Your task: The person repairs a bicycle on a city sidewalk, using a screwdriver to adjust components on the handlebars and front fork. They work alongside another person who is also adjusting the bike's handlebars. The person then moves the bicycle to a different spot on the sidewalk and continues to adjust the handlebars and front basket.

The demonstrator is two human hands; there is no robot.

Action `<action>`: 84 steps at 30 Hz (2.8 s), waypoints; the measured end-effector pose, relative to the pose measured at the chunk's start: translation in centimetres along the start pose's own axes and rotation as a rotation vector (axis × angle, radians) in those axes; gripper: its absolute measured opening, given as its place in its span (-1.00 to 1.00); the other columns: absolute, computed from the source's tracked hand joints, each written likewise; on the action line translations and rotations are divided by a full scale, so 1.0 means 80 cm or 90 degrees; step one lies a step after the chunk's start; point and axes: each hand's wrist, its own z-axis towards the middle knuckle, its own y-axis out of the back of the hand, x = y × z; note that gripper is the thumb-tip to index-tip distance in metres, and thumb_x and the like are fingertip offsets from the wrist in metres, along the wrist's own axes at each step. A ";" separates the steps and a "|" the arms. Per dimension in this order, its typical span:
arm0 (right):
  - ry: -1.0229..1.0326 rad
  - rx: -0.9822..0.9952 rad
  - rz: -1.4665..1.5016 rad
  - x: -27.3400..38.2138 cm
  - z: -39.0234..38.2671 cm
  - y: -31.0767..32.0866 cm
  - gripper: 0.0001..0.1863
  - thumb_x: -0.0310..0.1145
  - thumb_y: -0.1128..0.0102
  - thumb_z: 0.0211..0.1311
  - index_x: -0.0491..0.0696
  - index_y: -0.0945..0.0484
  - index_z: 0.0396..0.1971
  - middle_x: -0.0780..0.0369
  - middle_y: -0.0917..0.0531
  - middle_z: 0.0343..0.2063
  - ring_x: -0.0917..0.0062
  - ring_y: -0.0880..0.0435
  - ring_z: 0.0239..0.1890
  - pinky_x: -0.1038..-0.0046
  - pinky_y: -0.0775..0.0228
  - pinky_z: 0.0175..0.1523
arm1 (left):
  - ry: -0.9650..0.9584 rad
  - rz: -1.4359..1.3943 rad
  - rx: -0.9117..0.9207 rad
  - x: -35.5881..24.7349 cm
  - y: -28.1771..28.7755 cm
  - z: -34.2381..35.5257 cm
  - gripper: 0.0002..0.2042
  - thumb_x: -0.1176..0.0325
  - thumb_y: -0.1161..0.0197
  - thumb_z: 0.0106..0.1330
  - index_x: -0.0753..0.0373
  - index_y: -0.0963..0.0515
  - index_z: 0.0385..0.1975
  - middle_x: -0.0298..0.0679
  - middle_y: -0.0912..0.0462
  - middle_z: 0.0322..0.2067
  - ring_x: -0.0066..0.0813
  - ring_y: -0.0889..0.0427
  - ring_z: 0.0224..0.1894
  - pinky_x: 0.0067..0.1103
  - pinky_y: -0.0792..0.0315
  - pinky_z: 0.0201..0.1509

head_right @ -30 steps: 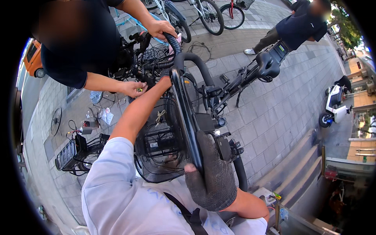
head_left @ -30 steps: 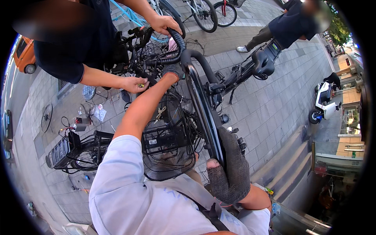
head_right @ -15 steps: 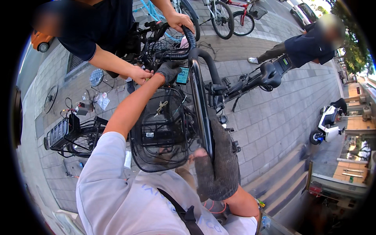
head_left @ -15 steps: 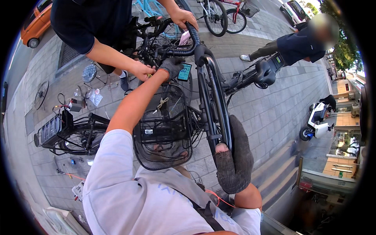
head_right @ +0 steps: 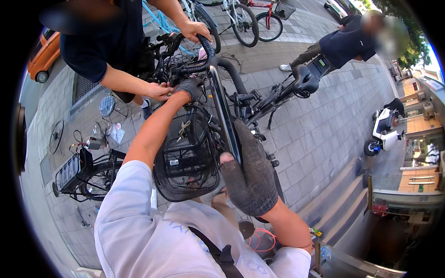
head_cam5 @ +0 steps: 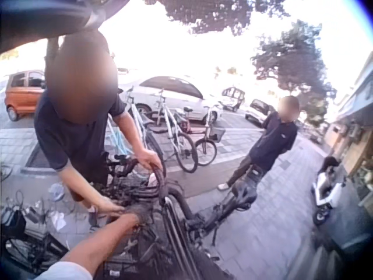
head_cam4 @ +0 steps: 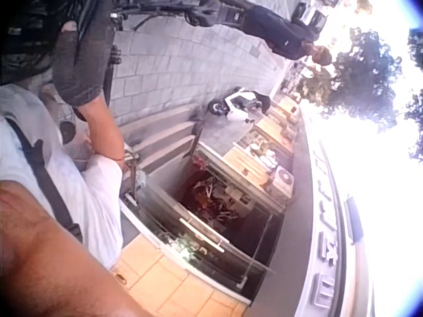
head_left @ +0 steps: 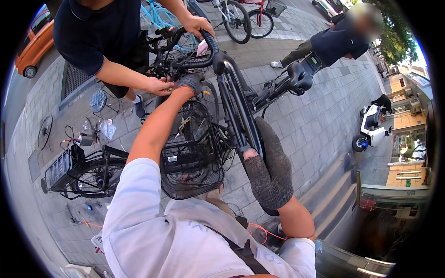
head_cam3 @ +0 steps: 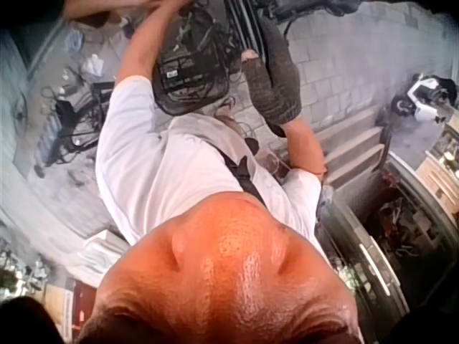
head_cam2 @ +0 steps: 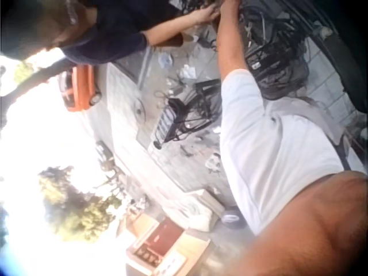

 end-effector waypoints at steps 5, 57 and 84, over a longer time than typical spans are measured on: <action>0.064 -0.013 0.000 -0.004 -0.002 0.011 -0.40 -0.20 -0.10 0.49 -0.24 -0.27 0.36 -0.08 -0.60 0.07 0.27 -0.66 0.05 0.30 -0.46 0.15 | -0.090 -0.430 -0.302 -0.112 0.049 -0.175 -0.72 0.35 -0.27 0.41 0.30 -0.61 0.04 -0.14 -0.74 -0.17 -0.41 -0.71 -0.15 -0.52 -0.55 -0.01; 0.650 0.758 -0.290 -0.347 0.366 0.064 0.14 0.06 -0.63 -0.20 -0.11 -0.27 0.40 -0.01 -0.23 0.43 0.00 -0.30 0.42 0.15 -0.26 0.45 | 0.716 0.145 -0.730 -0.620 -0.071 -0.390 -0.41 0.65 -0.20 0.22 0.28 -0.38 0.32 0.06 -0.49 0.18 0.03 -0.55 0.19 -0.30 -0.51 0.16; 0.694 0.646 -0.133 -0.384 0.364 0.031 0.00 -0.04 -0.71 -0.46 -0.06 -0.48 0.15 0.09 -0.53 0.14 0.11 -0.64 0.03 0.21 -0.58 0.00 | 0.754 0.073 -0.802 -0.625 -0.073 -0.381 -0.43 0.70 -0.16 0.18 0.28 -0.44 0.27 0.10 -0.50 0.14 0.14 -0.57 0.15 -0.27 -0.54 0.16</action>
